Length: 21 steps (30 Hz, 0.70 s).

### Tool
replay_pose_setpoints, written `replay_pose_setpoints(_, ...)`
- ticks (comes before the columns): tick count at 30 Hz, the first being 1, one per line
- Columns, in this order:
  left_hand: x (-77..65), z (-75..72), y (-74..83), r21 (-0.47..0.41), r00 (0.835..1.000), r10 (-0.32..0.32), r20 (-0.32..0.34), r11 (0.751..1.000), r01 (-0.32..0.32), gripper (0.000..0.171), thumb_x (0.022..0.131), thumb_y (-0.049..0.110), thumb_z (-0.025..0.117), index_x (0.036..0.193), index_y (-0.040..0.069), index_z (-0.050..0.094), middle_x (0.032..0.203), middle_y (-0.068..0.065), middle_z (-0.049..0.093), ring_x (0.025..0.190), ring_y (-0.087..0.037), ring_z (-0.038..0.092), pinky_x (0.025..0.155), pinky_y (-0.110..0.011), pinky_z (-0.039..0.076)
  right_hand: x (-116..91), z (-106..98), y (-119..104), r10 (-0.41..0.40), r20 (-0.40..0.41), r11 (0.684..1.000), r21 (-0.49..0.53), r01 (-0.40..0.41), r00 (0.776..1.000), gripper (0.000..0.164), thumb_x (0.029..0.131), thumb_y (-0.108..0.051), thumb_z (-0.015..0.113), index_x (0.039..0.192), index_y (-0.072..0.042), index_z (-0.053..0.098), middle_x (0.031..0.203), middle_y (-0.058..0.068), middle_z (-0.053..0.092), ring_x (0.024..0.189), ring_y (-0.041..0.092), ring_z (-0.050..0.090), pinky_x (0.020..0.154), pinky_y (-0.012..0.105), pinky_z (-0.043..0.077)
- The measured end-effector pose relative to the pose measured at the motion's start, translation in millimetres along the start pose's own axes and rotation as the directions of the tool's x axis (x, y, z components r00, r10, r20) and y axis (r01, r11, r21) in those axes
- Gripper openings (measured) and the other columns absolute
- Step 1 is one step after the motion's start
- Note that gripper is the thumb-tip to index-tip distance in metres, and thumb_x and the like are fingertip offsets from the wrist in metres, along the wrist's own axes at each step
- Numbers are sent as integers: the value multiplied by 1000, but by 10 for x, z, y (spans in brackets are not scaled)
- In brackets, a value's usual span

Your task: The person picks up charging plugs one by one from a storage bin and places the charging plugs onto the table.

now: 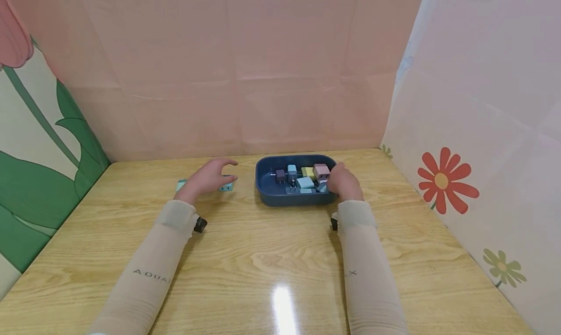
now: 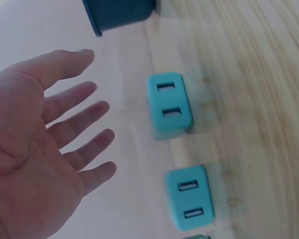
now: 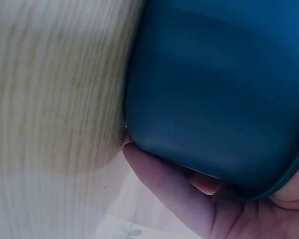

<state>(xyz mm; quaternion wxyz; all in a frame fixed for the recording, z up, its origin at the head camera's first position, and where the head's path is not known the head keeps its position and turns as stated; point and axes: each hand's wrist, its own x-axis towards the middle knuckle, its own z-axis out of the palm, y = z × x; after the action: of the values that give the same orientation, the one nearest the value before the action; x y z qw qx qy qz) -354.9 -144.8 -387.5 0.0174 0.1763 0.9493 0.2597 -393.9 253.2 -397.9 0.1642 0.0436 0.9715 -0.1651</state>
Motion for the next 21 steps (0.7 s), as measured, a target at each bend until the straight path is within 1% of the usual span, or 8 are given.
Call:
replay_pose_setpoints(4, 10, 6, 89, 18, 999, 51, -16, 999, -51, 54, 108, 27, 69, 156, 5, 56, 162, -15, 58, 155, -37, 51, 129, -54, 43, -29, -12, -38, 3, 7, 1000, 12, -3, 1000, 64, 111, -7, 42, 160, 20, 10, 140, 37, 53, 109, 38, 60, 91, 47, 56)
replay_pose_setpoints(7, 34, 39, 165, 36, 995, 96, -17, 995, -95, 54, 108, 28, 69, 155, 4, 57, 161, -15, 59, 155, -37, 50, 131, -53, 41, -21, -10, -47, 12, 12, 1000, 11, -12, 1000, 69, 111, -8, 42, 163, 18, 4, 144, 38, 51, 109, 38, 61, 90, 46, 56)
replay_pose_setpoints(10, 68, 105, 255, 71, 991, 133, -25, 989, -131, 51, 108, 28, 69, 153, 6, 59, 160, -13, 60, 155, -35, 51, 132, -52, 40, 4, -2, -33, 15, 17, 1000, 2, -15, 1000, 72, 111, -7, 40, 163, 19, -3, 150, 41, 47, 112, 40, 60, 91, 47, 56)
replay_pose_setpoints(12, 92, 168, 336, 96, 988, 150, -33, 985, -146, 49, 108, 29, 68, 152, 7, 61, 159, -11, 61, 155, -33, 51, 132, -52, 39, 22, 0, -18, 13, 20, 1000, -9, -13, 1000, 73, 111, -7, 39, 163, 20, -5, 155, 44, 42, 115, 41, 58, 95, 49, 55)
replay_pose_setpoints(15, 135, 274, 490, 133, 982, 183, -38, 975, -177, 47, 108, 30, 69, 150, 10, 62, 158, -9, 62, 155, -31, 50, 133, -50, 39, 40, -5, -6, 3, 22, 1000, -23, -2, 1000, 73, 110, -6, 38, 162, 22, -6, 156, 46, 40, 117, 42, 57, 98, 52, 54)
replay_pose_setpoints(18, 190, 402, 669, 190, 976, 217, -5, 958, -213, 45, 109, 30, 68, 150, 12, 63, 158, -7, 62, 155, -28, 49, 134, -46, 37, 43, -3, 17, 0, 19, 1000, -23, 0, 1000, 72, 110, -6, 37, 161, 22, -4, 154, 46, 42, 116, 42, 58, 97, 52, 54)
replay_pose_setpoints(21, 262, 536, 803, 264, 972, 233, 32, 936, -233, 43, 110, 30, 66, 149, 13, 64, 157, -5, 62, 153, -25, 52, 133, -43, 40, 47, 1, 21, 7, 20, 1000, -3, -7, 1000, 70, 110, -8, 37, 161, 22, -2, 152, 45, 44, 115, 42, 58, 95, 51, 55)
